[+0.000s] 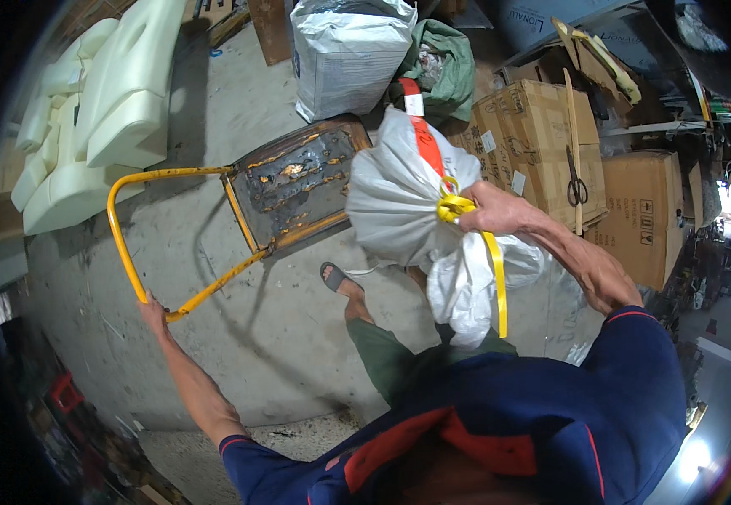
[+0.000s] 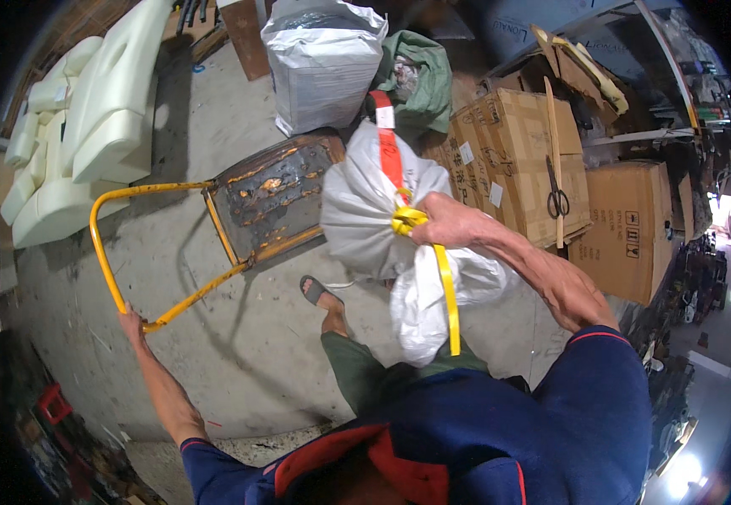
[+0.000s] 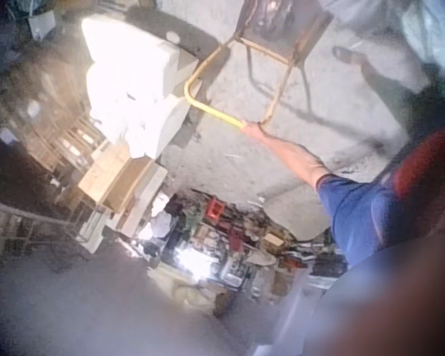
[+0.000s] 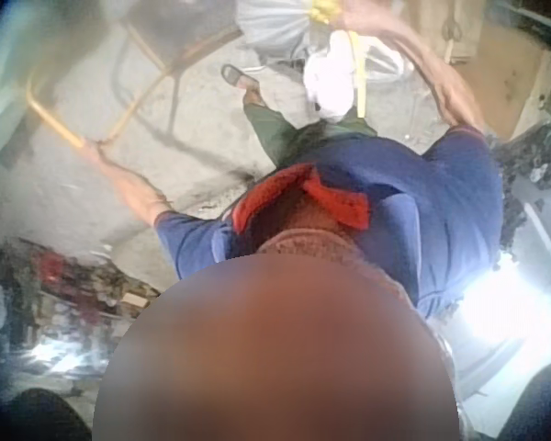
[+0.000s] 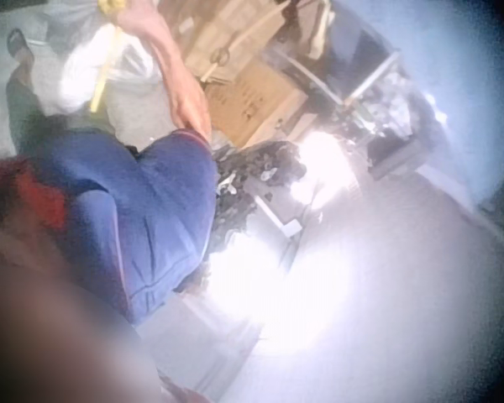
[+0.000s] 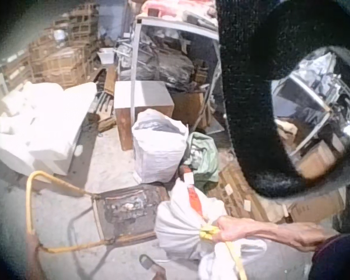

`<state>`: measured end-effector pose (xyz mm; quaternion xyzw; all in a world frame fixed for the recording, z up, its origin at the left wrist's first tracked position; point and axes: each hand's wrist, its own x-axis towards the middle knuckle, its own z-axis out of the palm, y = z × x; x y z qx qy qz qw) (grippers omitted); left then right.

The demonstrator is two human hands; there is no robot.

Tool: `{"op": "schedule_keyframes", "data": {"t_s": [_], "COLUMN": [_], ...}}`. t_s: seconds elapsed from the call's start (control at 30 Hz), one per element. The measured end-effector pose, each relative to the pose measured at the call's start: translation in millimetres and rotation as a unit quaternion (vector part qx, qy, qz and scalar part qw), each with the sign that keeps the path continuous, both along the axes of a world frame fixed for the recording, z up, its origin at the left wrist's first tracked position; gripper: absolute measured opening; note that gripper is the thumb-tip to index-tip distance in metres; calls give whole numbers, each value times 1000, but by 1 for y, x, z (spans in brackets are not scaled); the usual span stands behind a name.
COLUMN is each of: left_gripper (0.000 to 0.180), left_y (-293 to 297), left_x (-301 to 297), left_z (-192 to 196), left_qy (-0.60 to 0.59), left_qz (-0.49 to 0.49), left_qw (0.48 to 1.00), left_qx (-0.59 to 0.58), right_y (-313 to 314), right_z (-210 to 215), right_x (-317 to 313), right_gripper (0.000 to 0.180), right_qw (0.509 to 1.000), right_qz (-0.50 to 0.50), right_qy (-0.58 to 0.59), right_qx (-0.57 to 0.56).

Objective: The person removes a white sack from a yellow hand truck, then pulls the empty hand truck through a cluttered workshop. They place a brown salon chair onto the hand truck and move it to a new location.

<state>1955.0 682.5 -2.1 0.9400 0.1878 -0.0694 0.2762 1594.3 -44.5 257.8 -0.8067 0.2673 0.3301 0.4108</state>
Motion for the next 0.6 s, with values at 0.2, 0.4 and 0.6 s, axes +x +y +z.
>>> {"op": "schedule_keyframes", "data": {"t_s": [0.2,0.4,0.6], "left_gripper": [49,45,45], "left_y": [16,6,-5], "left_x": [6,0,-7], "left_z": [-7,4,15], "left_qy": [-48,-13,-24], "left_qz": [-12,19,23], "left_qw": [995,999,998], "left_qx": [83,31,53], "right_y": [-105,-241,-295], "right_z": [-61,-174,-295], "right_x": [-28,-17,16], "right_gripper": [36,41,38], "right_qw": [989,950,909], "right_qz": [100,123,174], "right_qy": [57,150,40], "right_qx": [-95,-246,-377]}}
